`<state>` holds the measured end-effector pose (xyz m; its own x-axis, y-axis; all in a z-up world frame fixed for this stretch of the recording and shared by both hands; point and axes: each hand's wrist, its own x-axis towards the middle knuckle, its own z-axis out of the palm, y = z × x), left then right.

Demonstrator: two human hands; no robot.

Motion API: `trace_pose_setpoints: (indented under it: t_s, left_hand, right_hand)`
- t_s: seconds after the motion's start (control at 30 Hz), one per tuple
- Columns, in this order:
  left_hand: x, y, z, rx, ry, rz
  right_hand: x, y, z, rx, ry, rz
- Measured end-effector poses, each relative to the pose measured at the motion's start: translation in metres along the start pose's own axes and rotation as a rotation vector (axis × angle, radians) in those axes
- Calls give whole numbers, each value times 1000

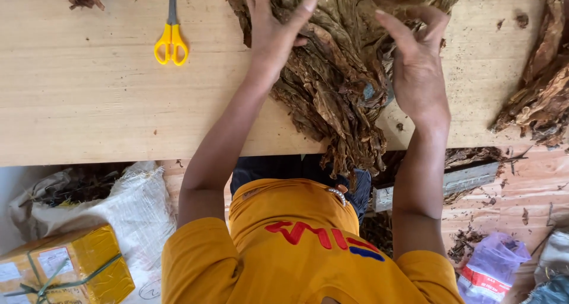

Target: The person places several smooth grey stones onto a large, dried brown leaf laid out on a wooden table. They adjust the position of the stones and smooth the leaf surface with their hands. A pair of yellow scissors is visible on the table nearby.

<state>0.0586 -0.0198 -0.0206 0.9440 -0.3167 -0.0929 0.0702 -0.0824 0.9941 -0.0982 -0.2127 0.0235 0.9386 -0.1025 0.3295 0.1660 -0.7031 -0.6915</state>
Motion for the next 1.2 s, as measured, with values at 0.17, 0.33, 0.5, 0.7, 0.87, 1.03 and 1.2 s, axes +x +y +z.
trace_pose_setpoints:
  t_s: [0.17, 0.33, 0.5, 0.7, 0.87, 1.03, 1.2]
  left_hand:
    - [20, -34, -2, 182, -54, 152]
    - [10, -13, -44, 236, -184, 147]
    - [-14, 13, -54, 259, -219, 239]
    - [-52, -3, -1, 715, -42, 733]
    - [-82, -5, 41, 998, -239, 900]
    - [-69, -7, 44, 777, -174, 1091]
    - [-51, -12, 35, 692, -138, 1138]
  right_hand:
    - [-5, 29, -10, -157, -104, -229]
    - [-40, 51, -22, -37, 74, -113]
    - [-59, 43, -16, 131, 152, 12]
    - [-48, 32, -11, 77, 187, -110]
    - [-37, 36, -8, 74, 246, -186]
    - [-39, 42, -16, -25, 342, -184]
    - [-47, 74, -22, -125, 480, -141]
